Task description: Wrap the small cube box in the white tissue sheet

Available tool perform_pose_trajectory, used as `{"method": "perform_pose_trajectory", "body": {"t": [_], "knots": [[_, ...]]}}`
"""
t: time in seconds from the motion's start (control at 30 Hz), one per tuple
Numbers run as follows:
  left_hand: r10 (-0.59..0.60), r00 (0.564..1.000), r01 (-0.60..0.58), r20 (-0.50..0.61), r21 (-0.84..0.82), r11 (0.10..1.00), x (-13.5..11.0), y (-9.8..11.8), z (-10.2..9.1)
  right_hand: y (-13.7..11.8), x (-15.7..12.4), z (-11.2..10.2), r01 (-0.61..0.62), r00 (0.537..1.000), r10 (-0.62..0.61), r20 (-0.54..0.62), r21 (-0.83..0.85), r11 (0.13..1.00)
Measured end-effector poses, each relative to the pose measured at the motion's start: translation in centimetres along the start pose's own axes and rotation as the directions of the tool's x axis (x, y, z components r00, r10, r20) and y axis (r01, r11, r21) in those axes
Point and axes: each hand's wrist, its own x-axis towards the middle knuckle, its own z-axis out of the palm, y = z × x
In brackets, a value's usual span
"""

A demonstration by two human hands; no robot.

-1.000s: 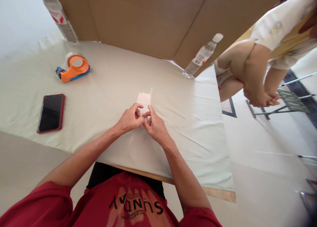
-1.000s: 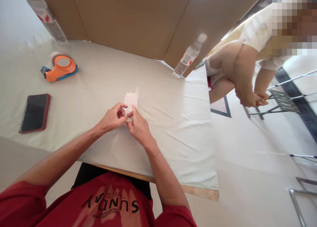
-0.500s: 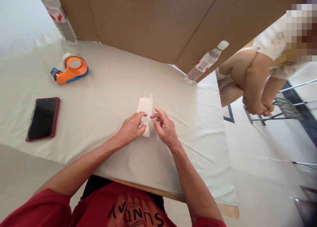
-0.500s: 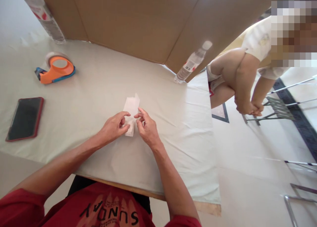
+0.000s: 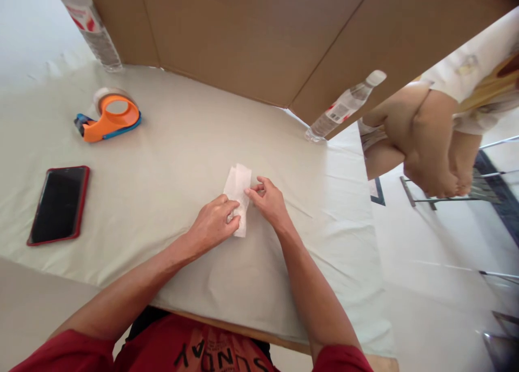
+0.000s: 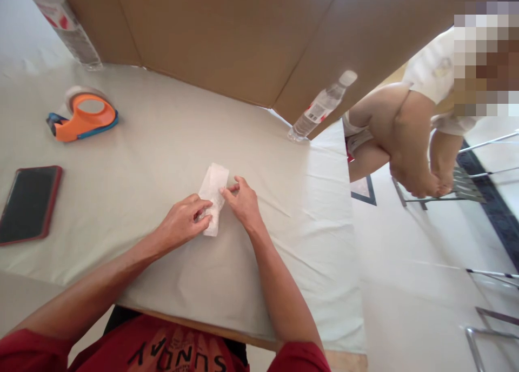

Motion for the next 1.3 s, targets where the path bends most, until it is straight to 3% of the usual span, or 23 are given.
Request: {"method": "perform_pose_trajectory", "body": {"t": [0.13, 0.27, 0.43, 0.63, 0.8, 0.9, 1.0, 1.13, 1.3], "knots": [[0.016, 1.0, -0.016, -0.006, 0.005, 1.0, 0.0, 0.0, 0.0, -0.3, 2.3, 1.3, -0.031, 0.998, 0.031, 0.046, 0.012, 0.999], [0.037, 0.998, -0.035, -0.044, 0.052, 0.998, -0.3, -0.1, 0.3, -0.5, 3.1, 1.9, -0.036, 0.99, 0.012, 0.14, 0.169, 0.985], [0.068, 0.991, -0.05, -0.116, 0.158, 0.986, -0.6, -0.5, 0.6, -1.4, 2.0, 1.4, -0.029, 0.974, -0.075, 0.216, 0.444, 0.895], [0.083, 0.982, -0.045, -0.168, 0.215, 0.976, -0.9, -0.4, 0.8, -2.7, -0.3, 0.7, 0.009, 0.959, -0.168, 0.228, 0.569, 0.823], [-0.01, 0.934, 0.082, -0.357, 0.189, 0.978, -1.4, -0.6, 1.2, -3.2, -2.0, 0.3, 0.094, 0.95, -0.228, 0.212, 0.501, 0.86], [-0.015, 0.921, 0.064, -0.39, 0.112, 0.992, -1.3, -1.2, 1.4, -3.8, -3.3, -0.1, 0.17, 0.94, -0.27, 0.21, 0.398, 0.902], [0.038, 0.95, -0.023, -0.309, 0.053, 0.998, -1.0, -1.8, 1.3, -4.1, -5.0, -0.2, 0.277, 0.921, -0.343, 0.186, 0.309, 0.91], [0.09, 0.973, -0.089, -0.212, 0.015, 0.996, -0.5, -2.2, 1.2, -3.2, -7.0, 0.6, 0.464, 0.875, -0.482, 0.051, 0.197, 0.864], [0.158, 0.976, -0.157, -0.148, 0.02, 0.987, -0.4, -2.5, 0.8, -1.1, -8.4, 2.2, 0.547, 0.837, -0.546, -0.038, 0.104, 0.831]]}}
